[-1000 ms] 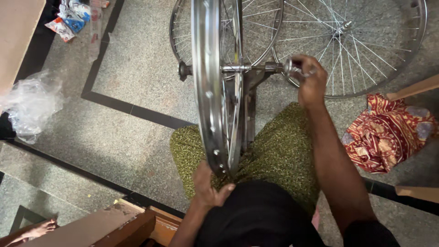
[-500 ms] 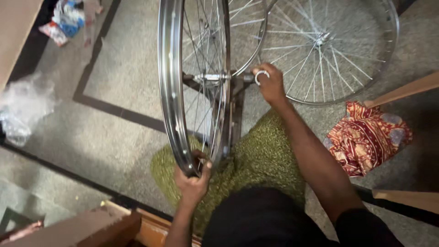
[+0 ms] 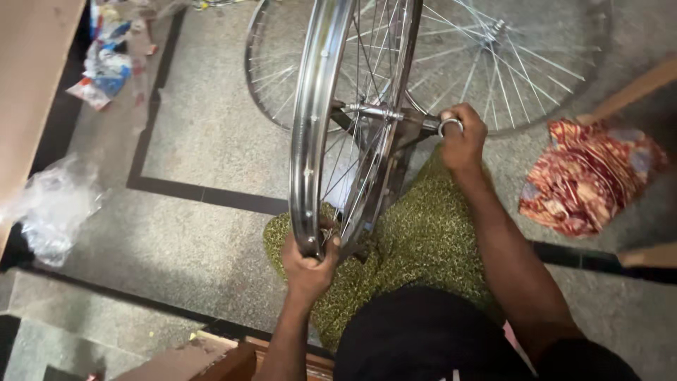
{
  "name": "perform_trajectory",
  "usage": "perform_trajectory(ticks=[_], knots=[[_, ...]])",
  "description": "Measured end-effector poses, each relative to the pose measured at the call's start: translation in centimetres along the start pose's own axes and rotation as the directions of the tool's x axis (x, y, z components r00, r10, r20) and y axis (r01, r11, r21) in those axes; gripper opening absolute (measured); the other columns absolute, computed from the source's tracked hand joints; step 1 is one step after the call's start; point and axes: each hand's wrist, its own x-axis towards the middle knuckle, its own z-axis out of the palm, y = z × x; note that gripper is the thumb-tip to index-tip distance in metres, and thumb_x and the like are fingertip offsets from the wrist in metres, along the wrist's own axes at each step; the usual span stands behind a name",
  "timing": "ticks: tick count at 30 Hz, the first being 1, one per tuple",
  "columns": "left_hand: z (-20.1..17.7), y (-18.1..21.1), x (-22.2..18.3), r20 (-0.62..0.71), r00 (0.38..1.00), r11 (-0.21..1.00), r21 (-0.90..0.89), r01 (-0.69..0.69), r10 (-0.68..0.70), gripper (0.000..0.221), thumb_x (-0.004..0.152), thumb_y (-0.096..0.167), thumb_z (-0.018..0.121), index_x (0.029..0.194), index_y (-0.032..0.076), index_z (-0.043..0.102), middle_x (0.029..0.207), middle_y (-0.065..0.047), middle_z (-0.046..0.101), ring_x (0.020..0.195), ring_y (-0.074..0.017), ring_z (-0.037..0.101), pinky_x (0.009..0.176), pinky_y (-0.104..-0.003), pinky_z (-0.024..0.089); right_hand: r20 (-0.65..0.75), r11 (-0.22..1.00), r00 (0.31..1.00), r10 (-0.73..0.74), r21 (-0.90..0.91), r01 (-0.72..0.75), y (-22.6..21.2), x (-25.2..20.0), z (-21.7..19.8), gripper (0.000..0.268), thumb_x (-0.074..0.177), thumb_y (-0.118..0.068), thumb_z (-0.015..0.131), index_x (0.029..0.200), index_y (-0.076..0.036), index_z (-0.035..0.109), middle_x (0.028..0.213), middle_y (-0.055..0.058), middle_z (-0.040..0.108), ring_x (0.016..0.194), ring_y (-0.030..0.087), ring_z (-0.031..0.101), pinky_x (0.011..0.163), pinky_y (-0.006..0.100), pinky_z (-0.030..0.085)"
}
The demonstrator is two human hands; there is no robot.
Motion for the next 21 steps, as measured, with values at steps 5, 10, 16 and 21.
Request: perform_trajectory(ticks=[5,10,16,21], knots=[[0.7,0.3,-0.8,0.027,0.981,0.981,0.003,-0.194,0.194,0.035,0.085,0.012,0.079,0.115,0.004,0.062,0.095,-0.007,0.071,0.078,-0.0154,0.072,0.07,-0.03,0.061,-0.076,0.998,0.997,0.023,-0.055,-0.027,-0.8,-0.4,-1.0,0.008,0.099,-0.002,0.059,0.094,0.002,0.063,0.081,0.008,0.06,0.076,0.015,0.056,0.068,0.031,0.046],[4.0,0.3,-2.1,0.153,0.926,0.938,-0.007,-0.347,0.344,0.041,0.09,0.014,0.076,0.123,0.001,0.056,0.098,-0.007,0.064,0.08,-0.0173,0.067,0.066,-0.029,0.059,-0.089,0.992,0.989,0.119,-0.032,-0.122,-0.1,1.1,-1.8,0.012,0.102,-0.003,0.056,0.095,0.001,0.065,0.083,0.004,0.062,0.074,0.011,0.057,0.064,0.027,0.046],[10.7,-0.5,-2.8,0.079,0.764,0.762,-0.181,-0.621,0.641,0.033,0.076,-0.004,0.074,0.105,0.001,0.06,0.09,-0.012,0.059,0.07,-0.0229,0.061,0.059,-0.035,0.049,0.001,0.997,1.0,0.021,-0.08,-0.021,2.0,5.3,-3.2,0.013,0.103,0.001,0.057,0.099,0.002,0.069,0.083,0.005,0.063,0.072,0.011,0.055,0.062,0.027,0.045],[11.2,-0.4,-3.5,0.107,0.759,0.767,-0.074,-0.637,0.642,0.034,0.077,-0.002,0.077,0.106,0.0,0.06,0.092,-0.012,0.061,0.076,-0.0259,0.062,0.065,-0.038,0.052,0.041,0.944,0.962,0.271,0.182,-0.274,2.4,5.0,-2.2,0.011,0.099,-0.003,0.057,0.092,-0.001,0.065,0.078,0.001,0.062,0.068,0.01,0.059,0.057,0.027,0.048]])
